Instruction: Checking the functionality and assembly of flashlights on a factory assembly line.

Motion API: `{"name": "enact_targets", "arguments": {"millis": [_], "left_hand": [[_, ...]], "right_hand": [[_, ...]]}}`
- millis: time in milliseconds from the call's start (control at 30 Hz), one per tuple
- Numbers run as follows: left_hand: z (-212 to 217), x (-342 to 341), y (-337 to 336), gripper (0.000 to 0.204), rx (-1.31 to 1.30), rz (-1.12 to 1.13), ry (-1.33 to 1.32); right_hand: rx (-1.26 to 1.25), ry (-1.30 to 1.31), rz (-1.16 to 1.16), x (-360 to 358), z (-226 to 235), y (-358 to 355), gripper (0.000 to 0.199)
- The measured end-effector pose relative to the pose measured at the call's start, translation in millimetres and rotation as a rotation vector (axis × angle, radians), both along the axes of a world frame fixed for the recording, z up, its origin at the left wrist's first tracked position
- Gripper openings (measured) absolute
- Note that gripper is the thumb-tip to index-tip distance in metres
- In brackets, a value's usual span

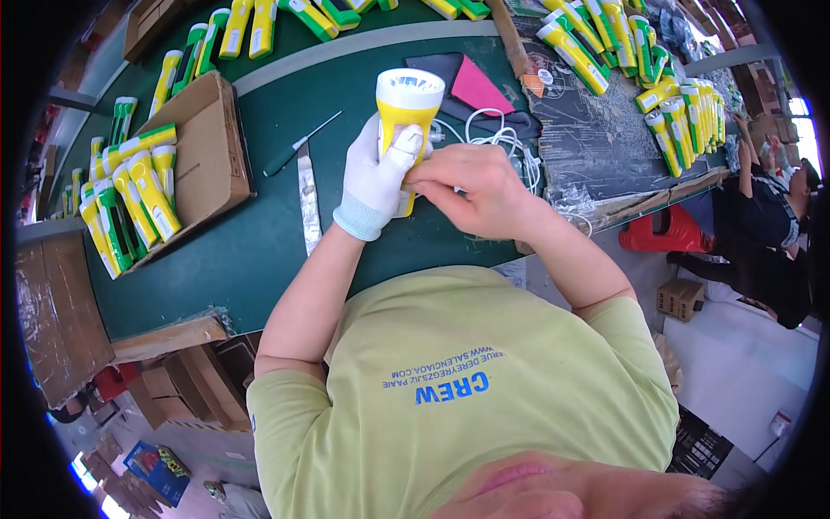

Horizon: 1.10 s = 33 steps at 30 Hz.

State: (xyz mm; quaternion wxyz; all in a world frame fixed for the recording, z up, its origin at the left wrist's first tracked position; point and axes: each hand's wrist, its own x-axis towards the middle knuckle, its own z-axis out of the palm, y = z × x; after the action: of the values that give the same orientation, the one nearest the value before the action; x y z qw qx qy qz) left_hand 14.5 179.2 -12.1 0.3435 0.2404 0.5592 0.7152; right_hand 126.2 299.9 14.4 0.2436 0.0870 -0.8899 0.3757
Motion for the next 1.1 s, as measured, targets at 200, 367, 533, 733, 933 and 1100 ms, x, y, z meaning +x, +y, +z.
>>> {"name": "enact_targets", "arguments": {"millis": [200, 367, 533, 733, 933, 1100], "left_hand": [[19, -9, 15, 0.032, 0.185, -0.001, -0.179], [21, -21, 17, 0.036, 0.221, 0.027, -0.306], [-2, -4, 14, 0.049, 0.080, -0.164, -0.206], [-5, -4, -2, 0.069, 0.220, -0.417, -0.341], [11, 9, 6, 0.080, 0.152, -0.349, -0.641], [9, 9, 2, 0.076, 0.075, -0.252, -0.499]], "right_hand": [[0.212, -0.342, 0.133, 36, -11, -29, 0.011], [-0.285, -0.147, 0.233, 40, -33, -30, 0.019], [-0.939, -0.446, 0.055, 37, -10, -37, 0.017], [-1.208, -0.301, 0.003, 22, -3, 15, 0.014], [-0.872, -0.216, -0.185, 16, 16, 9, 0.010], [-0.700, -0.107, -0.213, 15, 17, 4, 0.011]]}}
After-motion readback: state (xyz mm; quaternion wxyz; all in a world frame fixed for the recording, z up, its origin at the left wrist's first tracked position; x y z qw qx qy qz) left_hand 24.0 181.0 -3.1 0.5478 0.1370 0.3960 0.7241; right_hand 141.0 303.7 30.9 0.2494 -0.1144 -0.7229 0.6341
